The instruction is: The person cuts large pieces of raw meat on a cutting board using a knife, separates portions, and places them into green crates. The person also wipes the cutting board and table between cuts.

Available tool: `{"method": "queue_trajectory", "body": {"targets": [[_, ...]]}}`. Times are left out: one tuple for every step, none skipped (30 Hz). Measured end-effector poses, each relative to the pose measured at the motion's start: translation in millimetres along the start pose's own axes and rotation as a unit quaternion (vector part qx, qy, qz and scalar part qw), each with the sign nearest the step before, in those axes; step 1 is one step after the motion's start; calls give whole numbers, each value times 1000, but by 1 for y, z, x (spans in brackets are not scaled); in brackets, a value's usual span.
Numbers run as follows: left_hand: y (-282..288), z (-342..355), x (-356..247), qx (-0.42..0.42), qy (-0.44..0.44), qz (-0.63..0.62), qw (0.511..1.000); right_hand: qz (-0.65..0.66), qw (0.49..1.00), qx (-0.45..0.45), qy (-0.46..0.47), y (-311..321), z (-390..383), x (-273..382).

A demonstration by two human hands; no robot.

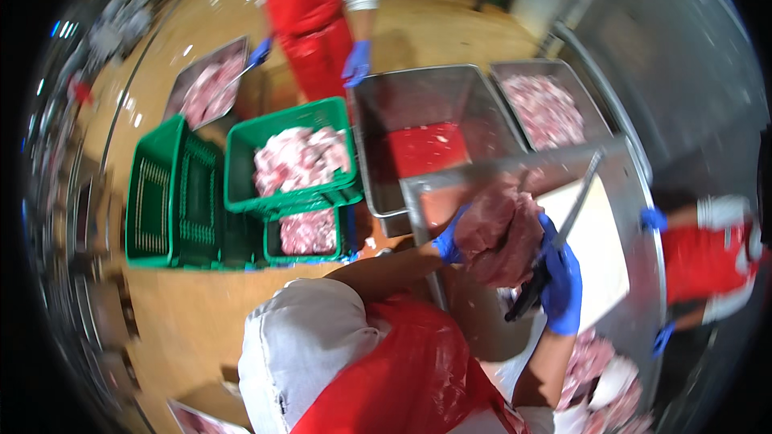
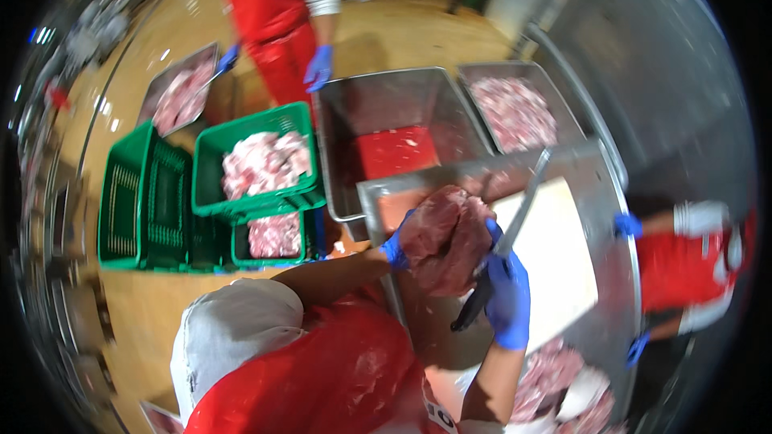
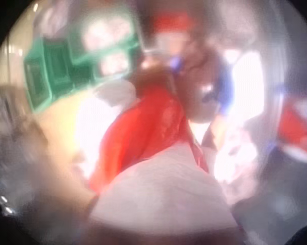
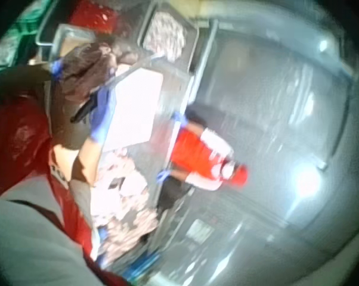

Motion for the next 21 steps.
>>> {"method": "queue_trajectory", "body": {"targets": [[19,-20,-22,-27,-34,4,999,-1,999,30,11,-21,10,-7],[39,-41,-45,-53,-65,6,996,44,998,55,-3,-40,18,-10],[60,-62,-68,-83,-98,10,992,92,993,71,-19,-58,23,-9],[82,-83,-93,-118,-133,16,984,143,985,86,-36,-72,29,-13],[102,-106,-117,-154,-168,23,973,112,988,97,-36,-71,43,-26],[123,-130,-141,-193,-202,32,960,101,990,93,-42,-76,49,-31],[144,-157,-167,-234,-239,48,941,91,991,87,-45,-83,55,-35],[166,-183,-194,-276,-274,62,919,79,993,70,-48,-86,58,-39],[183,-213,-217,-320,-308,80,892,60,995,67,-54,-89,60,-43],[202,-246,-245,-367,-347,102,857,43,996,54,-56,-90,62,-46],[217,-277,-270,-415,-376,130,819,27,997,44,-57,-93,65,-48],[230,-302,-295,-454,-400,162,780,38,997,32,-61,-94,66,-48],[239,-328,-321,-492,-422,197,736,50,997,21,-64,-96,66,-48],[250,-350,-342,-531,-430,234,692,62,996,9,-67,-97,66,-48],[261,-378,-363,-569,-435,267,644,70,995,-11,-74,-103,67,-45],[271,-399,-379,-604,-429,310,596,70,995,-10,-69,-104,69,-46],[280,-414,-394,-638,-411,356,545,72,995,-14,-64,-98,73,-48],[289,-423,-410,-659,-396,392,506,78,995,-23,-55,-89,73,-51],[303,-421,-423,-666,-378,422,486,93,994,-47,-39,-84,68,-52],[316,-425,-434,-674,-360,448,464,90,995,-48,-24,-79,68,-51],[329,-428,-444,-679,-339,476,445,108,993,-51,-19,-73,71,-51]]}}
Point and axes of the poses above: each hand's wrist, its own z-axis towards the middle knuckle, its own y-axis out of the back of the hand, x = y × z, the point moved 8 cm from there along z, towards the middle knuckle, and after that the axes turned 5 degrees about -y, right-handed, at the moved point
